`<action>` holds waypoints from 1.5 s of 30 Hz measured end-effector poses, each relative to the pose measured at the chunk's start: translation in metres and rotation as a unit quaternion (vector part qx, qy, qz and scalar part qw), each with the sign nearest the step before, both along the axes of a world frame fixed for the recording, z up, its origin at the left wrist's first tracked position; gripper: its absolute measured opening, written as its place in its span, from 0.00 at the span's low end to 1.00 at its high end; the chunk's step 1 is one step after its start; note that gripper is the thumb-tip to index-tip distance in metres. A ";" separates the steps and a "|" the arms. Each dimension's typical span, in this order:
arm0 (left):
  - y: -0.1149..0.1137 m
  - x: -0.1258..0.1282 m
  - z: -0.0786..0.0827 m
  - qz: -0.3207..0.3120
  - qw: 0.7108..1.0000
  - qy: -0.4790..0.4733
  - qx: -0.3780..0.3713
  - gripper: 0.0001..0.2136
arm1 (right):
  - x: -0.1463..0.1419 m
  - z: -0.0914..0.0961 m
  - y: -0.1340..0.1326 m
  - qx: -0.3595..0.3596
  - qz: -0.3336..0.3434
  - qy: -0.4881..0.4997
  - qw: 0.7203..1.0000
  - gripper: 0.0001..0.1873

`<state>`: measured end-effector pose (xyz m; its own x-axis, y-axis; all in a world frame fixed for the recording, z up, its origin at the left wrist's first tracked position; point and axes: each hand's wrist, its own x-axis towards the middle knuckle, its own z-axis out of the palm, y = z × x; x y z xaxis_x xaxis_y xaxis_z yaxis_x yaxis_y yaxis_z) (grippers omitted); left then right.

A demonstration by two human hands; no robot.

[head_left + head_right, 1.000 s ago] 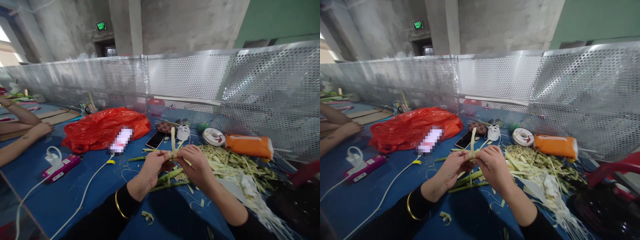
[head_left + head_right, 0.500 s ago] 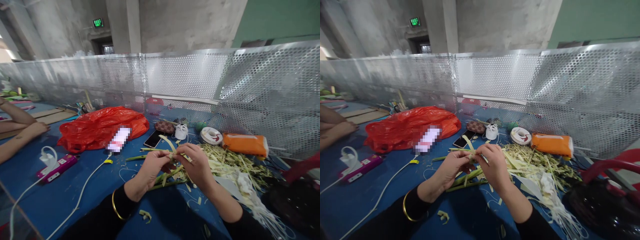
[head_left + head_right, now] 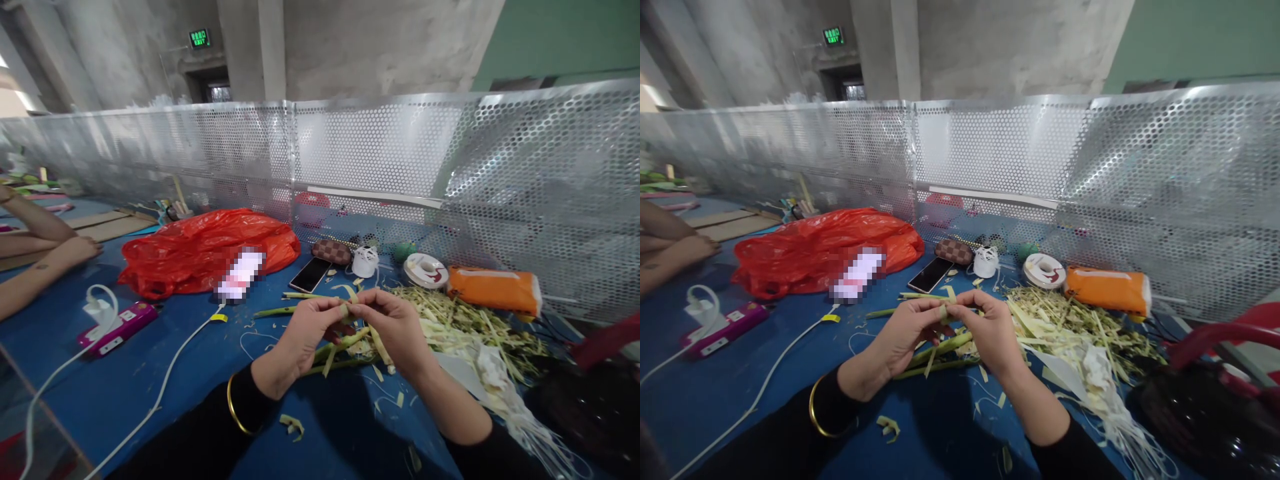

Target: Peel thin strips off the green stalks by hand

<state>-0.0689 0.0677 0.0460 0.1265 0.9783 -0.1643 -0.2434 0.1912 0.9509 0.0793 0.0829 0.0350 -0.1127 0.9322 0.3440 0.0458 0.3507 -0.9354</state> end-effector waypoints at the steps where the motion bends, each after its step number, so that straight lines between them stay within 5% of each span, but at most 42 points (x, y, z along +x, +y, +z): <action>1: 0.000 0.000 -0.001 -0.001 1.000 -0.004 -0.005 0.07 | 0.000 0.000 0.000 -0.034 0.007 0.024 0.999 0.07; 5: 0.000 0.000 -0.004 -0.005 1.000 -0.022 -0.013 0.10 | -0.002 0.001 0.001 -0.094 0.004 0.082 0.992 0.11; 17: -0.002 0.001 -0.002 -0.005 0.999 -0.029 0.022 0.13 | -0.005 -0.002 -0.001 -0.070 -0.080 0.045 0.993 0.15; 25: -0.004 0.005 -0.004 0.011 0.994 0.064 0.083 0.10 | -0.008 0.001 -0.004 -0.092 -0.075 0.041 0.992 0.15; 33: -0.003 0.007 0.001 0.048 0.991 0.086 0.090 0.05 | -0.003 0.000 -0.003 -0.015 -0.096 -0.067 0.993 0.14; 39: 0.002 -0.002 0.001 0.068 0.997 0.031 0.030 0.07 | 0.019 0.027 -0.005 -0.046 0.059 -0.095 0.993 0.14; 45: 0.004 -0.006 -0.001 0.029 0.999 0.024 0.015 0.06 | 0.028 0.040 -0.015 -0.162 0.186 0.023 0.969 0.12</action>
<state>-0.0745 0.0714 0.0448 0.0629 0.9883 -0.1388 -0.2075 0.1490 0.9668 0.1075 0.0679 0.0745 -0.4532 0.8898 0.0530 -0.0712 0.0231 -0.9972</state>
